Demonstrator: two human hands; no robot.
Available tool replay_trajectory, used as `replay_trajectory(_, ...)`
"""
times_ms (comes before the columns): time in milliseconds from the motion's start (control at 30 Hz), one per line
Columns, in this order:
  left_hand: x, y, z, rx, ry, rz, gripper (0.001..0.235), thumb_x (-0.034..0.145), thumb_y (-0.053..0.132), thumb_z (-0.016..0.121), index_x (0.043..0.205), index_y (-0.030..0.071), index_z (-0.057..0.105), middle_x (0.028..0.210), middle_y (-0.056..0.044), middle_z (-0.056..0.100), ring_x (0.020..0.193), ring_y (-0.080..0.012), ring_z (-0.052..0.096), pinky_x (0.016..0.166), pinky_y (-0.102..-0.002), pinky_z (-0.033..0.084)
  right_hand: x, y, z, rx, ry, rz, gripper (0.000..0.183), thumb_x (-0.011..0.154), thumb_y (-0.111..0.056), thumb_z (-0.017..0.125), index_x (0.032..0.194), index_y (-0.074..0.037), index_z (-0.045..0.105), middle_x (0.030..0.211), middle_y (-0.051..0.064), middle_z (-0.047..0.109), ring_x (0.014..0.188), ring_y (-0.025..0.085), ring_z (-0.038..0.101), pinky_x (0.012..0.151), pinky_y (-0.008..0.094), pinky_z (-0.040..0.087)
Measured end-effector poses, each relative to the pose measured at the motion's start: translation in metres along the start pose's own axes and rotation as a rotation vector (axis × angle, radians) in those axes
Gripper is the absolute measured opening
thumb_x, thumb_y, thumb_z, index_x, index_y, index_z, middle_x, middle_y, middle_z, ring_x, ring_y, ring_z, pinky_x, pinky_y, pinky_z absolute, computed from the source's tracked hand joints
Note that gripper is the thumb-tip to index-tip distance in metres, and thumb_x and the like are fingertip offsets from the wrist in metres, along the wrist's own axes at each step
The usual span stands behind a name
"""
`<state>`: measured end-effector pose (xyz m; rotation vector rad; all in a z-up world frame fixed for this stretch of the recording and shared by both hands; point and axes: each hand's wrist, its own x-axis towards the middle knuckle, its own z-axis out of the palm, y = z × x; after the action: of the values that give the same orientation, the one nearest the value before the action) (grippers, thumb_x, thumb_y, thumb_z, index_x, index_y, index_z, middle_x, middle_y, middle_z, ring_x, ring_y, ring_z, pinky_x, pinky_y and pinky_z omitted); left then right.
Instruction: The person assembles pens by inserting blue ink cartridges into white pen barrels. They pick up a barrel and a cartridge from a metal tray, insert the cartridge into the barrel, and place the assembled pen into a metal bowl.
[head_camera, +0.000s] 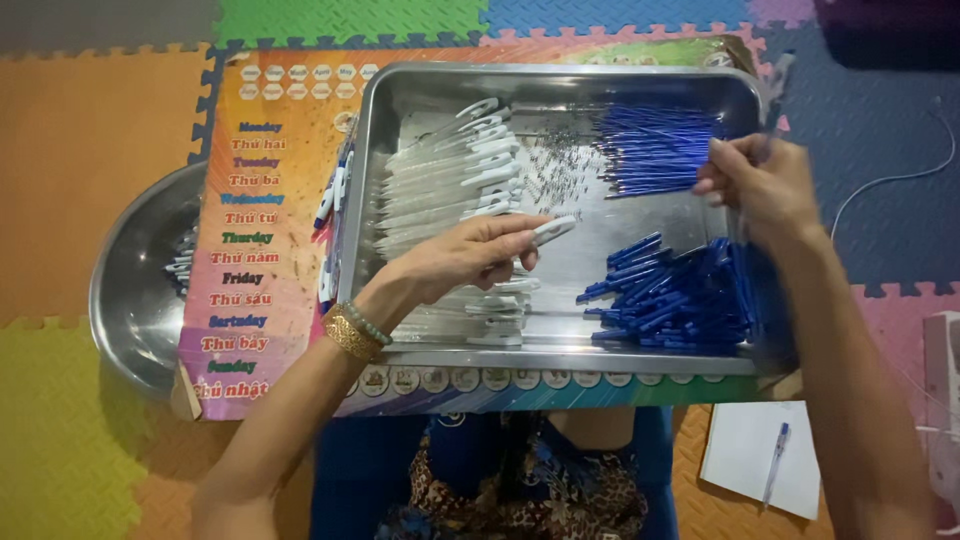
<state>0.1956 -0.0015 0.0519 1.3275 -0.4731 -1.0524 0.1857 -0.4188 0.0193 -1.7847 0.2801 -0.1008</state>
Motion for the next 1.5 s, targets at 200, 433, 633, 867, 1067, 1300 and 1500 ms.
replay_trajectory(200, -0.003, 0.007, 0.000, 0.002, 0.041, -0.024, 0.058, 0.112, 0.036, 0.055, 0.166, 0.013, 0.054, 0.097, 0.006, 0.066, 0.066, -0.0034, 0.048, 0.057, -0.018, 0.037, 0.012, 0.003, 0.008, -0.227, 0.081, 0.016, 0.022, 0.126, -0.020, 0.060, 0.127, 0.001, 0.063, 0.105, 0.017, 0.076, 0.074, 0.018, 0.075, 0.066, 0.028, 0.065)
replay_trajectory(433, 0.006, 0.019, -0.006, 0.175, 0.025, 0.060, 0.051, 0.113, 0.034, 0.055, 0.160, 0.014, 0.060, 0.098, 0.006, 0.069, 0.069, -0.0037, 0.047, 0.057, -0.019, 0.034, -0.052, -0.067, 0.037, -0.762, 0.121, -0.247, 0.013, 0.127, -0.009, 0.055, 0.127, 0.004, 0.055, 0.104, 0.024, 0.073, 0.079, 0.035, 0.080, 0.052, 0.038, 0.062)
replay_trajectory(633, 0.032, 0.034, 0.003, 1.001, 0.286, 0.156, 0.034, 0.107, 0.040, 0.070, 0.134, 0.022, 0.079, 0.104, -0.004, 0.085, 0.091, -0.0285, 0.081, 0.083, -0.043, 0.064, -0.071, -0.068, 0.115, 0.257, -0.200, 0.146, 0.048, 0.112, -0.042, 0.060, 0.135, -0.001, 0.067, 0.116, 0.025, 0.079, 0.095, 0.035, 0.083, 0.084, 0.050, 0.071)
replay_trajectory(867, 0.034, 0.024, 0.002, 1.788, 0.596, 0.394, 0.024, 0.092, 0.019, 0.083, 0.111, 0.032, 0.076, 0.082, 0.008, 0.075, 0.073, -0.0208, 0.076, 0.063, -0.038, 0.063, -0.049, -0.048, 0.121, 0.422, -0.398, 0.245, 0.031, 0.110, -0.023, 0.068, 0.127, 0.003, 0.073, 0.109, 0.024, 0.082, 0.090, 0.028, 0.085, 0.078, 0.035, 0.072)
replay_trajectory(1067, 0.007, 0.035, -0.004, 1.766, 0.626, 0.402, 0.026, 0.090, 0.015, 0.088, 0.111, 0.029, 0.082, 0.097, -0.002, 0.079, 0.083, -0.0226, 0.079, 0.067, -0.039, 0.066, -0.046, -0.055, 0.116, 0.311, -0.352, 0.167, 0.029, 0.104, -0.004, 0.074, 0.129, 0.010, 0.071, 0.104, 0.026, 0.080, 0.087, 0.029, 0.084, 0.076, 0.035, 0.073)
replay_trajectory(1300, -0.046, 0.014, -0.012, 1.382, 0.467, 0.135, 0.015, 0.099, 0.020, 0.081, 0.114, 0.019, 0.083, 0.102, -0.013, 0.081, 0.097, -0.0379, 0.080, 0.079, -0.052, 0.064, -0.015, -0.036, 0.124, -0.354, -0.331, -0.077, 0.021, 0.097, -0.003, 0.082, 0.118, -0.004, 0.083, 0.080, 0.013, 0.081, 0.064, 0.023, 0.079, 0.059, 0.029, 0.064)
replay_trajectory(1500, -0.062, -0.025, -0.002, 1.232, 0.404, 0.049, 0.023, 0.103, 0.025, 0.078, 0.125, 0.020, 0.082, 0.111, -0.011, 0.083, 0.107, -0.0336, 0.080, 0.086, -0.046, 0.065, -0.002, -0.017, 0.138, -0.517, -0.333, -0.134, 0.016, 0.096, -0.009, 0.086, 0.112, -0.009, 0.085, 0.074, 0.008, 0.078, 0.054, 0.016, 0.074, 0.046, 0.022, 0.054)
